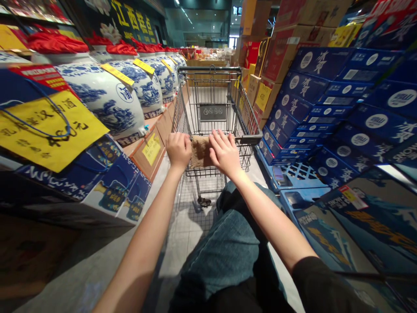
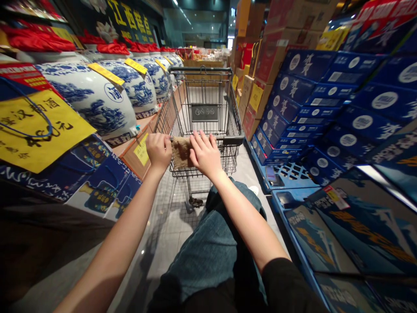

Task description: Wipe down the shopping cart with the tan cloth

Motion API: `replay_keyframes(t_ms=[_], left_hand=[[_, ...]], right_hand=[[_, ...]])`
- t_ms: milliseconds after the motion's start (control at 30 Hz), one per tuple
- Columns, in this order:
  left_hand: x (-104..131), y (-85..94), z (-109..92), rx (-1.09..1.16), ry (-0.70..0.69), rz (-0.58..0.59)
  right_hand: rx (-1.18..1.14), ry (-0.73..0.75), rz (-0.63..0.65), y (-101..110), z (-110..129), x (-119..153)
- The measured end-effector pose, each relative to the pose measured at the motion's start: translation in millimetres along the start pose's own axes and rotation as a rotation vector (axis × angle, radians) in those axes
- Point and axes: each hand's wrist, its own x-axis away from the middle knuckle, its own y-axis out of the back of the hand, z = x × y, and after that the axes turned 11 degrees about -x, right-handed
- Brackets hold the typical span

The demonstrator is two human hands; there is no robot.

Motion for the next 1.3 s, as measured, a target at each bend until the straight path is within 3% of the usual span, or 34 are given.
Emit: replay_keyframes(t_ms=[167,400,667,900,1133,1300], left_hand=[[-0.4,1.3,-0.7,-0.030,-0.018,-0.016],[0.4,-1.8,1.1,-0.022,-0.009,-0.051],[0.2,-3.0,1.1,-0.058,-0.031,-0.055],[0.6,-1.4,1.1,-0.030,-0.010,-0.044],[0.0,2.2,2.3,-0.016,-0.026,-0.008],[-3.2,12.7,2.1,0.049,-0.037,0.051]], right_hand=[[0.028,-0.157,-0.096,3.7,-13.7,-3.8],[0.029,0.033,0.048,1.3,2.3,2.9],[0.012,-0.138,-0.130,7.0,-16.0,-2.0],[0.035,0.051,0.081,-0.9,3.2,3.5],[0.023,-0.127,-0.074,3.6,-10.1,-0.6],[-0.020,-0.017,-0.042,3.2,-7.8,1.4]])
